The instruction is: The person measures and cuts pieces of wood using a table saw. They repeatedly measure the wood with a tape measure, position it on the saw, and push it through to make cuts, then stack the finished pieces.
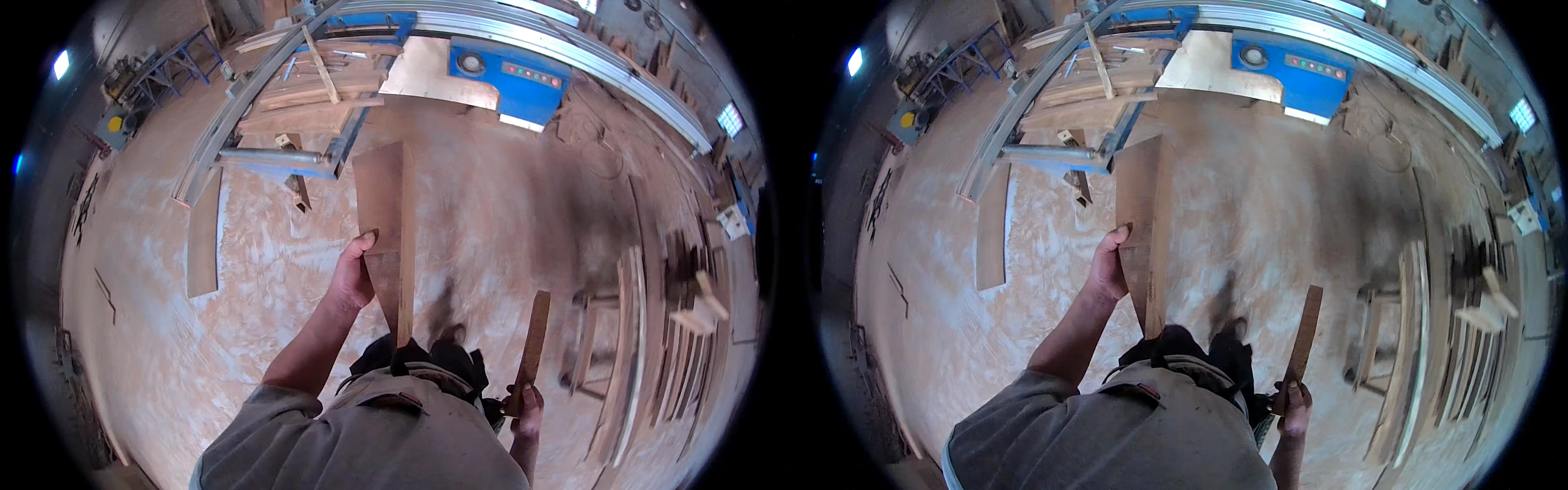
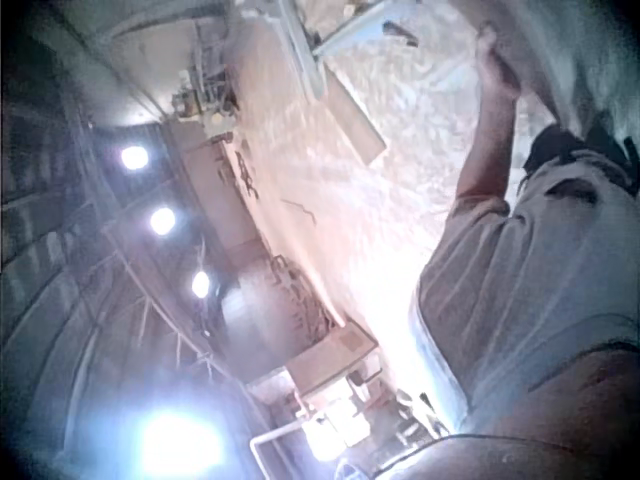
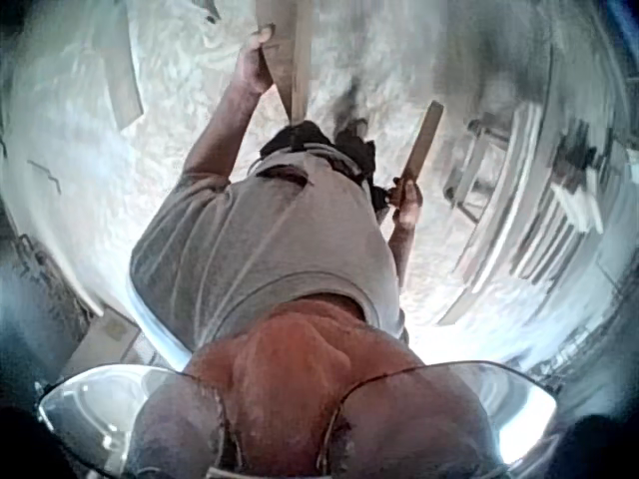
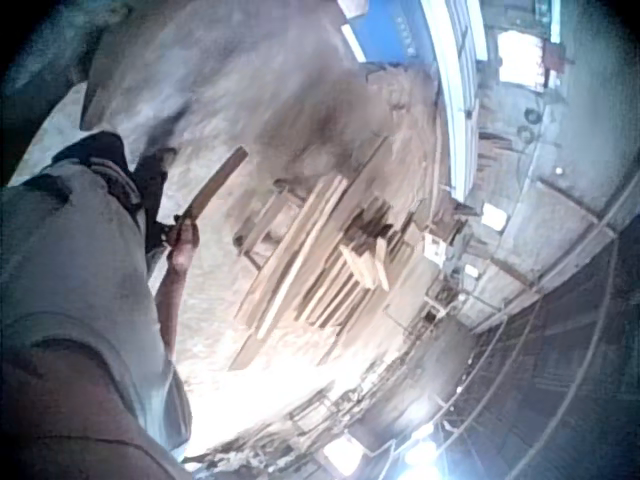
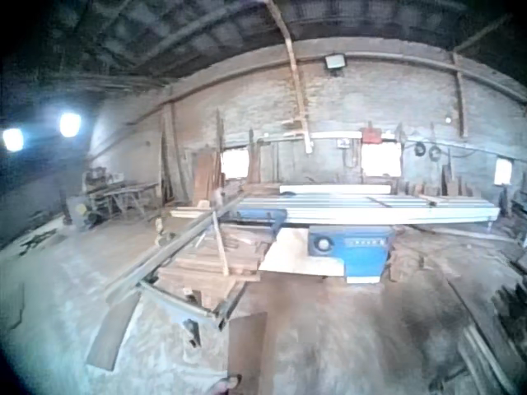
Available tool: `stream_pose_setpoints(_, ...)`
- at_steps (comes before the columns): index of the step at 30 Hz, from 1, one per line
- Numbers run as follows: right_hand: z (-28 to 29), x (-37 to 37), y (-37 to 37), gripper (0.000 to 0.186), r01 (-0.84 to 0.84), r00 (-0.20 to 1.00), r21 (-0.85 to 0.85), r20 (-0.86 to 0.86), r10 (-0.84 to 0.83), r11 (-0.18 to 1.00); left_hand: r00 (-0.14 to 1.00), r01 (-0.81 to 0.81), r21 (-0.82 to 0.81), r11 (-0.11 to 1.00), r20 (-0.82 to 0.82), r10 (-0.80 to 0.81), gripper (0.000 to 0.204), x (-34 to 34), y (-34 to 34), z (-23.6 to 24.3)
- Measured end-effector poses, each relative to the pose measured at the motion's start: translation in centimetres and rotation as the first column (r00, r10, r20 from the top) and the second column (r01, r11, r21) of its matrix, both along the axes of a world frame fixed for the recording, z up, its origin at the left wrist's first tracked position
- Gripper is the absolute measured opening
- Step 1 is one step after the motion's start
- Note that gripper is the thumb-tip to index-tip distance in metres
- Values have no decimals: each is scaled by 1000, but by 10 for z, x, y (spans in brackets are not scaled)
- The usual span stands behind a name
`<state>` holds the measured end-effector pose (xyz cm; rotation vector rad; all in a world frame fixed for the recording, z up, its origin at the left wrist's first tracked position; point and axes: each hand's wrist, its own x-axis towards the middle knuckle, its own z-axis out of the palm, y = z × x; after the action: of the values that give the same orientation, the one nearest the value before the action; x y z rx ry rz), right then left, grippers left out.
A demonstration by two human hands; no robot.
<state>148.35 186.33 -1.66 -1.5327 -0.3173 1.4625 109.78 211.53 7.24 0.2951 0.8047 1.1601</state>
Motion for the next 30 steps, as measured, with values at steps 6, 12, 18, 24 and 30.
stream_pose_setpoints(6, 27, 85, 196, 53, -157, 983, 34, 102, 153, 987, 992, -113, -27, 993, 49, 115, 67, 40, 115, -2)
stream_pose_setpoints(12, 14, 116, 368, 48, -173, 976, 43, 139, 165, 984, 985, -173, -10, 985, 14, 174, 67, 72, 272, -32)
stream_pose_setpoints(18, 14, 121, 509, 42, -138, 977, -182, 135, 164, 974, 988, -153, -21, 988, -19, 152, 67, 98, 428, -26)
stream_pose_setpoints(24, 23, 137, 639, 40, -280, 949, -87, 125, 289, 956, 987, -156, 17, 988, -40, 157, 64, 116, 568, -37)
stream_pose_setpoints(30, 4, 188, 807, 48, -379, 903, -93, 183, 389, 921, 960, -256, 111, 960, -91, 266, 62, 162, 708, -42)
